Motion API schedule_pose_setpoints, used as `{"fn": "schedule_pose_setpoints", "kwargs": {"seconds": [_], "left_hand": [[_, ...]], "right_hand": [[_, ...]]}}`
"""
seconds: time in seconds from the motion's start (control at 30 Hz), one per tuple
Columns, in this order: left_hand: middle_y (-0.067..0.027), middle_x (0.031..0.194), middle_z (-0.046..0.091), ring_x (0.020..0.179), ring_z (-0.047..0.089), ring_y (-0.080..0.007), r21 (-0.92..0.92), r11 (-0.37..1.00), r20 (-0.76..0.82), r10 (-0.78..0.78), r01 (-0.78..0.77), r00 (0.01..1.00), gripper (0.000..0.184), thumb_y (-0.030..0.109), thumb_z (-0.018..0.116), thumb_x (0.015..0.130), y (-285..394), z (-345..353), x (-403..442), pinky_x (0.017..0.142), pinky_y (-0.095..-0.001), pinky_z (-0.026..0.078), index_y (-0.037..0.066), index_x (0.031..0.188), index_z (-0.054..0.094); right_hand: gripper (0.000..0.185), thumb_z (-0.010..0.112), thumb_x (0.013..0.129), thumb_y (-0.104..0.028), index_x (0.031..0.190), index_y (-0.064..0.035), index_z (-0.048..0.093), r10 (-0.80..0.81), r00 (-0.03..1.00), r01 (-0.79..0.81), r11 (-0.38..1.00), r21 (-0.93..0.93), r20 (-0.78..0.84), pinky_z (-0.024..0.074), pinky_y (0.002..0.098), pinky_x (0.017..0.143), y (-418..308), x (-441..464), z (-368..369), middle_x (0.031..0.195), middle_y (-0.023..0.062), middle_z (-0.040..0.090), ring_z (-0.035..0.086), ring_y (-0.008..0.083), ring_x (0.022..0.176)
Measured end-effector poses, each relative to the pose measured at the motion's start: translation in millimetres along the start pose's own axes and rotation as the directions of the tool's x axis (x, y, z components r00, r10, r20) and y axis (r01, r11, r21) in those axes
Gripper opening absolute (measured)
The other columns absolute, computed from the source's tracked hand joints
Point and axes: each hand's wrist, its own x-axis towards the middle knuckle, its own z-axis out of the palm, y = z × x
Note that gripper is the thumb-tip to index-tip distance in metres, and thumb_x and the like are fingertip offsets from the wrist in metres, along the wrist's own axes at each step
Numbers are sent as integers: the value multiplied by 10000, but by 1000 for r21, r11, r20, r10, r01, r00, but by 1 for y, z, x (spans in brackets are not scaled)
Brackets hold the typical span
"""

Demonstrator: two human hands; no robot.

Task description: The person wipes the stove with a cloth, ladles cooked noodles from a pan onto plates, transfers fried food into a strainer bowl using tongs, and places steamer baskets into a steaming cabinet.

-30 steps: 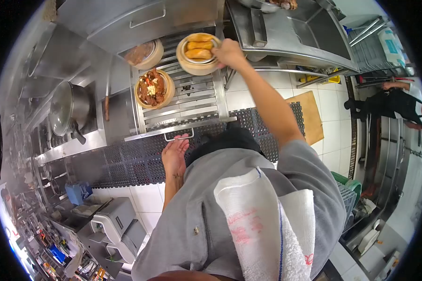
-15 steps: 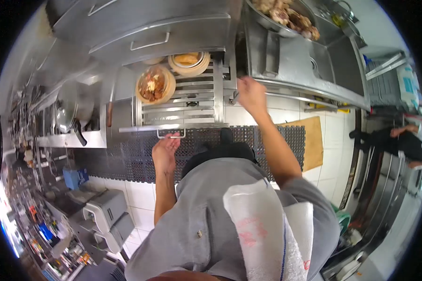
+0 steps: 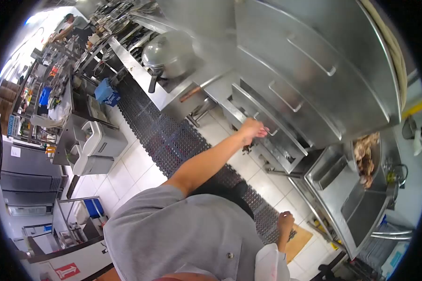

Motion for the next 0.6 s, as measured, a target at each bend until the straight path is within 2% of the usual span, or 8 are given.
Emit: {"fn": "schedule_pose_setpoints", "kwargs": {"seconds": [0.2,0.3,0.33,0.37,0.43,0.5,0.57,0.6], "left_hand": [[-170,760,642,603,628,-230,314,949,61,-61,38,996,188,114,573,842,17,24,38,481,-331,500,-70,835,612],[-186,834,640,602,628,-256,211,975,382,-147,69,912,272,164,644,826,11,8,45,507,-376,525,-84,939,627],[-182,854,644,611,631,-248,360,932,423,-206,45,883,296,191,647,834,24,-3,33,521,-373,525,-75,962,633],[-193,938,666,722,667,-244,680,716,448,-236,-157,862,377,233,649,843,48,-18,13,628,-361,542,-72,1063,615],[-182,1025,678,877,678,-226,606,313,719,177,-731,672,459,291,645,869,68,-75,-38,754,-332,531,-61,1154,576],[-168,1086,676,988,660,-216,418,700,840,-55,-579,540,471,312,617,908,156,-165,-118,837,-318,508,-41,1213,545],[-137,1022,697,918,673,-198,263,654,918,57,-710,392,359,265,598,941,249,-270,-185,775,-310,524,-4,1179,595],[-118,970,701,877,671,-173,372,610,838,103,-700,535,313,248,620,926,308,-319,-231,727,-306,531,-4,1112,628]], "right_hand": [[275,593,807,-209,967,3,666,-3,991,-8,997,75,135,553,407,680,-69,-7,14,748,220,681,680,354,652],[321,597,800,-221,995,29,649,24,990,-32,998,53,137,546,426,720,-99,-14,31,783,230,681,681,380,740],[280,572,811,-144,1013,40,634,-130,990,129,992,12,54,525,390,557,-64,9,59,721,207,662,658,305,601],[250,548,822,-67,1030,52,619,-287,957,286,958,-36,-30,505,353,394,-62,23,84,659,184,644,635,229,462],[249,554,820,-109,999,46,629,-253,966,244,960,-136,-49,527,373,454,-106,3,110,679,187,654,653,254,510],[282,567,827,-194,985,27,643,-478,878,471,863,-184,8,543,391,540,-154,-11,152,728,199,666,664,294,559],[314,578,820,-257,981,1,655,-575,813,580,788,-204,89,542,418,661,-267,-49,184,791,212,671,673,349,681],[300,585,814,-253,989,-22,663,-396,867,451,881,-142,303,522,445,738,-332,-65,197,847,228,669,660,391,784]]}}
